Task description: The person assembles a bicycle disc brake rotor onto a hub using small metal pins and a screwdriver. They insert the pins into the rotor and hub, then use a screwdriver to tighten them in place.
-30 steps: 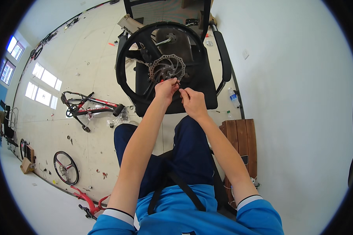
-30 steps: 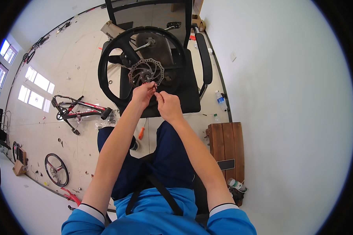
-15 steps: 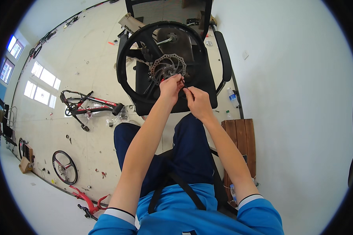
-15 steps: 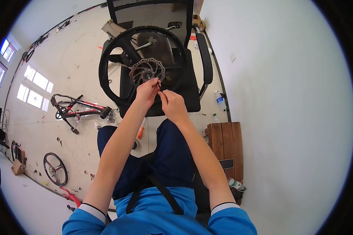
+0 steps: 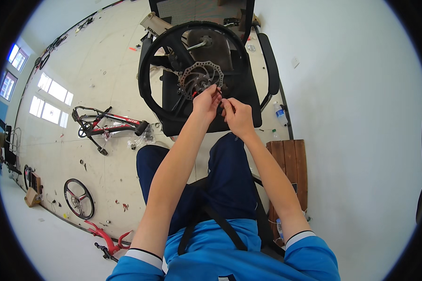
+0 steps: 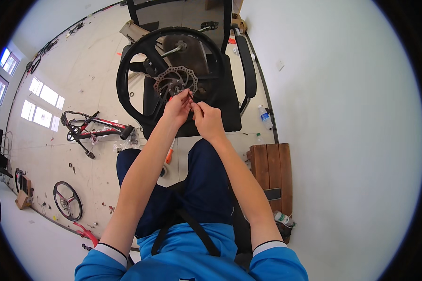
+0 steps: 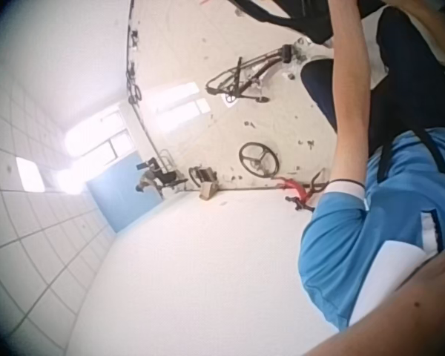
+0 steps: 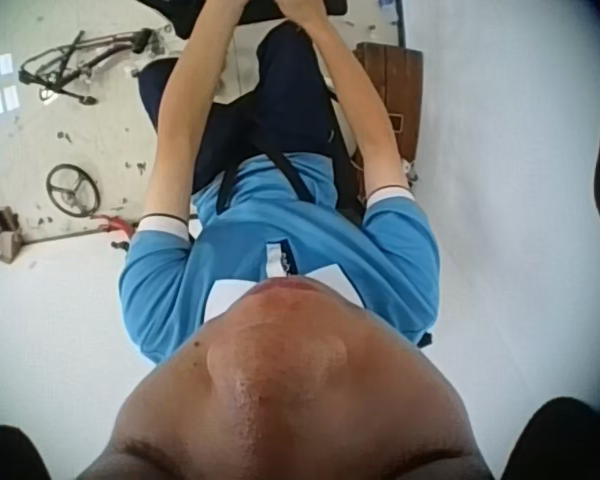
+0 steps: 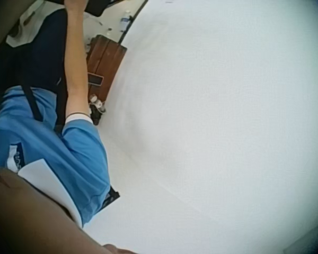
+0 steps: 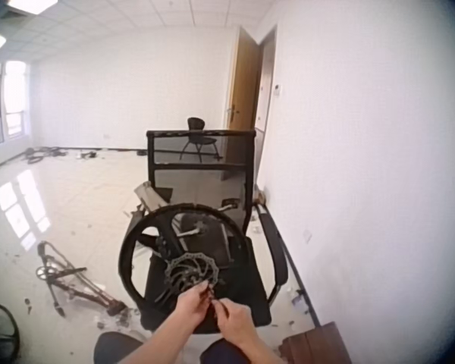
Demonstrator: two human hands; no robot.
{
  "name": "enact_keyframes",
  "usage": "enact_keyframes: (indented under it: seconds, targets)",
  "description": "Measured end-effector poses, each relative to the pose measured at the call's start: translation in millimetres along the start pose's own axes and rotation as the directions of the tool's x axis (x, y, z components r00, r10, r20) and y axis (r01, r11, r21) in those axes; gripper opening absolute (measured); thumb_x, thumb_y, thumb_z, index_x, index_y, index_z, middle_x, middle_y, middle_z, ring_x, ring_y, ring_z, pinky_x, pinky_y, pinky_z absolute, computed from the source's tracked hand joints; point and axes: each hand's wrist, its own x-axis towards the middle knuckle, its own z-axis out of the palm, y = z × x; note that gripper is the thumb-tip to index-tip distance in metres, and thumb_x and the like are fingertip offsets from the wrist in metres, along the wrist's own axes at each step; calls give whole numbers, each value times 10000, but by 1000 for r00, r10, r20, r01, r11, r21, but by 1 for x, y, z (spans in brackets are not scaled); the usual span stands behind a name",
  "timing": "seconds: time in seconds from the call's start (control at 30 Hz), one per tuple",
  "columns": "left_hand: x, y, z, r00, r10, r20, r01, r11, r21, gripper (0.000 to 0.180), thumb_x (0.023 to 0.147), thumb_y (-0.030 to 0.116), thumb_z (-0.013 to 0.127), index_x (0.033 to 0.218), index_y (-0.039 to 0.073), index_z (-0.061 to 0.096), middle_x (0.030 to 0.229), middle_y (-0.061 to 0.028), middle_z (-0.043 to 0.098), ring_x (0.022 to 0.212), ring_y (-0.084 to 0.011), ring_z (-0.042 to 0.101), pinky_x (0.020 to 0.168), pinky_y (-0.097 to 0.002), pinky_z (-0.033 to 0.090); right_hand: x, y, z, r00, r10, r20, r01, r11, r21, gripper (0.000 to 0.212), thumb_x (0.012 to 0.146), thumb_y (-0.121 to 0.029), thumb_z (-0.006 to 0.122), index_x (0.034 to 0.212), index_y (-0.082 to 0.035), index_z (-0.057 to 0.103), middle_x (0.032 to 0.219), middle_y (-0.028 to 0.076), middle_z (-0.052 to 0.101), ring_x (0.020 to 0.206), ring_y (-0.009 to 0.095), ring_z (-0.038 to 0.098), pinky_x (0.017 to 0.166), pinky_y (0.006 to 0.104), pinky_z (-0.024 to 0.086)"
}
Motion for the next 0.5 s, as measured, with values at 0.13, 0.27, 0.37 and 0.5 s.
enact_keyframes:
  seconds: [0.13,0.27,0.37,0.5]
  targets:
    - [3,0,-6,997,-38,63,39,999,-21,113,1010,169,630,1050,71,668,955,-22,669,854,-138,604,748,-290,520,2,-8,8,988,155,23,-157,980,122,342,1051,-217,548,850,30,672,617,83,652,479,134,605,457,284,458]
    - [-2,3,-1,997,-75,17,75,997,-7,131,1022,186,618,1046,67,666,951,-6,665,865,-134,609,761,-280,525,-1,-6,24,989,83,-125,-88,996,-28,330,1017,-187,568,785,46,605,655,232,620,585,393,625,538,418,464]
    - [-6,7,1,995,-101,-6,101,995,2,128,1023,180,614,1052,67,667,948,-14,663,860,-137,605,777,-277,526,-2,-8,28,985,94,-146,-100,995,-31,333,1012,-183,569,774,48,595,659,253,601,597,440,594,546,459,447]
    - [-2,9,5,999,-29,43,30,999,-36,114,1014,140,612,1022,37,660,926,-41,659,835,-155,608,770,-286,528,2,-18,18,980,-151,-132,134,982,-131,302,1021,-164,578,797,33,623,592,132,614,493,215,600,502,332,444]
